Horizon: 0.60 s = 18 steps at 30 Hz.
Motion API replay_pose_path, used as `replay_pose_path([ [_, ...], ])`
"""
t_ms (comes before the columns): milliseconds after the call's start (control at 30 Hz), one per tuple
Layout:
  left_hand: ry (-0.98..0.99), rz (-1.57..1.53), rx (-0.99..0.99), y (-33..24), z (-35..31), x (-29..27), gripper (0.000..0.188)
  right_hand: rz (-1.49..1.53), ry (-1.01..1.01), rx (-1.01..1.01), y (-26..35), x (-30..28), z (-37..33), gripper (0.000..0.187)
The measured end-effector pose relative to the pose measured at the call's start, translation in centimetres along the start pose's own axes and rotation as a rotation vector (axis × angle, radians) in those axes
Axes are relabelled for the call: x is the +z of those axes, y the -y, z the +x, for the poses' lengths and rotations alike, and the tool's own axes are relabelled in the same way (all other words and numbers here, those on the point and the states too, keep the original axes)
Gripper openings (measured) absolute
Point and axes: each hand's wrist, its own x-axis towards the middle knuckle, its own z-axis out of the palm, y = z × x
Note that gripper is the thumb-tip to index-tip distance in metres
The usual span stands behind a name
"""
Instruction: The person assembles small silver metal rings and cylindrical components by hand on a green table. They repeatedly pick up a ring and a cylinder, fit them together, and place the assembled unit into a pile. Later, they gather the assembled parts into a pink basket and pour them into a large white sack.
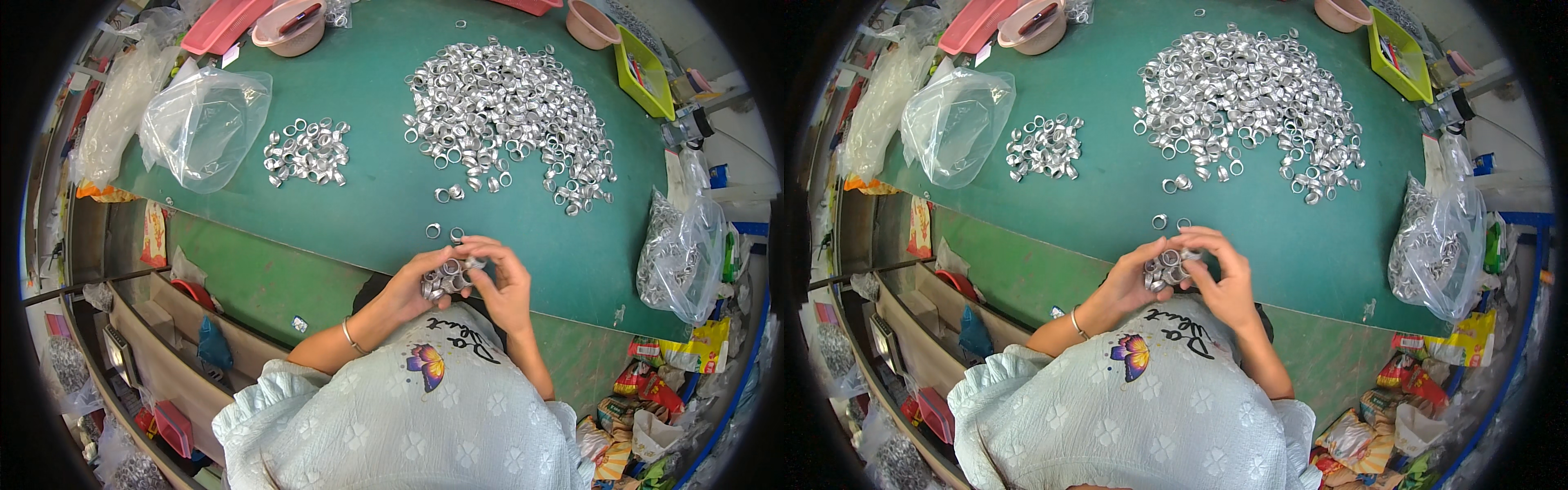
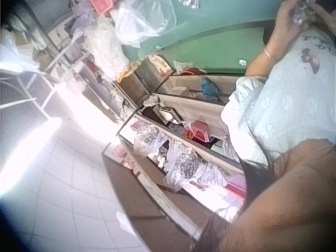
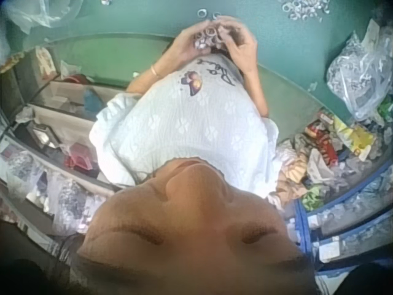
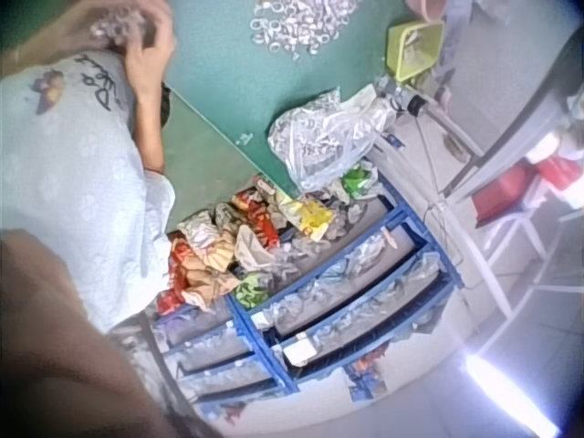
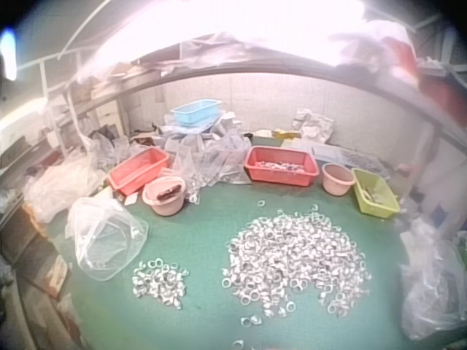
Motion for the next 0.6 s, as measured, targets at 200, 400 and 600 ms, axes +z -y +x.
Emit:
replay_pose_path([
  [200,-0.002,0.099,0.010,0.5,-0.2,-1.8,0.042,0.160,-0.130,-0.006,-0.6,0.5,0.7,0.025],
  [400,-0.007,0.004,0.017,-0.6,0.2,-3.2,0.033,-0.921,-0.099,-0.285,-3.6,-0.3,2.3,0.034],
  [600,-0.174,0.065,0.186,-1.5,-1.3,-3.4,0.035,-0.747,-0.134,-0.412,-6.2,0.5,3.4,0.025],
])
